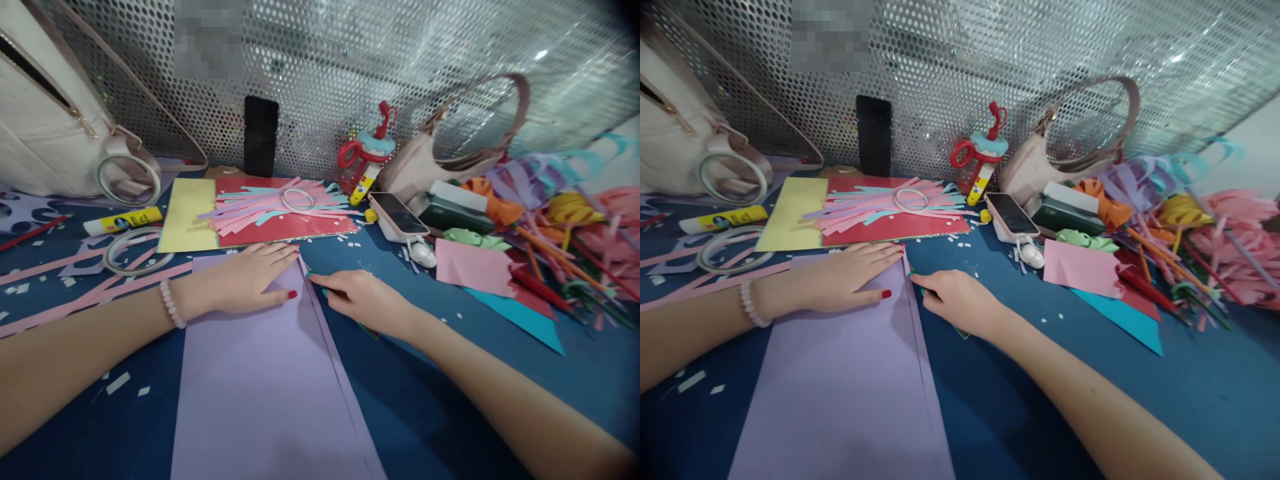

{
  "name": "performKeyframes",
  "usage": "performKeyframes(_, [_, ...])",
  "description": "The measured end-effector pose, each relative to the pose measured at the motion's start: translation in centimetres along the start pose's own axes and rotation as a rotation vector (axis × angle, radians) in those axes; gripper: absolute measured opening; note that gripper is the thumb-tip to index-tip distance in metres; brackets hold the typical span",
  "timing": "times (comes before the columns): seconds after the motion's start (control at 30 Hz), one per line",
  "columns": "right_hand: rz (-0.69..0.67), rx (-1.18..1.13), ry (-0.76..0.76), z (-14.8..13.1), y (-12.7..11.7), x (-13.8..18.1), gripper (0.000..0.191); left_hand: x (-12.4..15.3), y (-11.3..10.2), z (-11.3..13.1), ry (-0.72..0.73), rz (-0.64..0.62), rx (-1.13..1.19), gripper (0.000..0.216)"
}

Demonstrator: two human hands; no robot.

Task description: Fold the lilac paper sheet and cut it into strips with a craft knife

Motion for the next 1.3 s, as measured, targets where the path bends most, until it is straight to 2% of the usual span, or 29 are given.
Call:
performKeyframes(0.53, [-0.006, -0.081, 0.092, 1.0, -0.5, -0.6, 0.049, 0.0, 0.1, -0.3, -0.038, 0.020, 0.033, 0.078])
performKeyframes(0.97, [0.088, -0.105, 0.073, 2.4, -1.1, -0.9, 0.048, 0.2, -0.4, -0.2, -0.055, 0.037, 0.058, 0.074])
performKeyframes(1.13, [0.031, -0.104, -0.011, 2.5, -1.0, 0.3, 0.047, 0.2, -0.9, -0.1, -0.041, 0.087, 0.025, 0.069])
performKeyframes(1.3, [0.009, -0.082, -0.103, 1.4, -1.3, 0.7, 0.045, 0.3, -1.0, -0.2, -0.051, 0.115, 0.009, 0.066])
Point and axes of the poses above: each hand's wrist, its own x-axis away from the middle knuckle, its own y-axis out of the palm, z = x × y, the point moved 9 cm from there along -x, towards the middle knuckle, and after that the axes turned 4 degrees about -y, right-handed, at the moved point
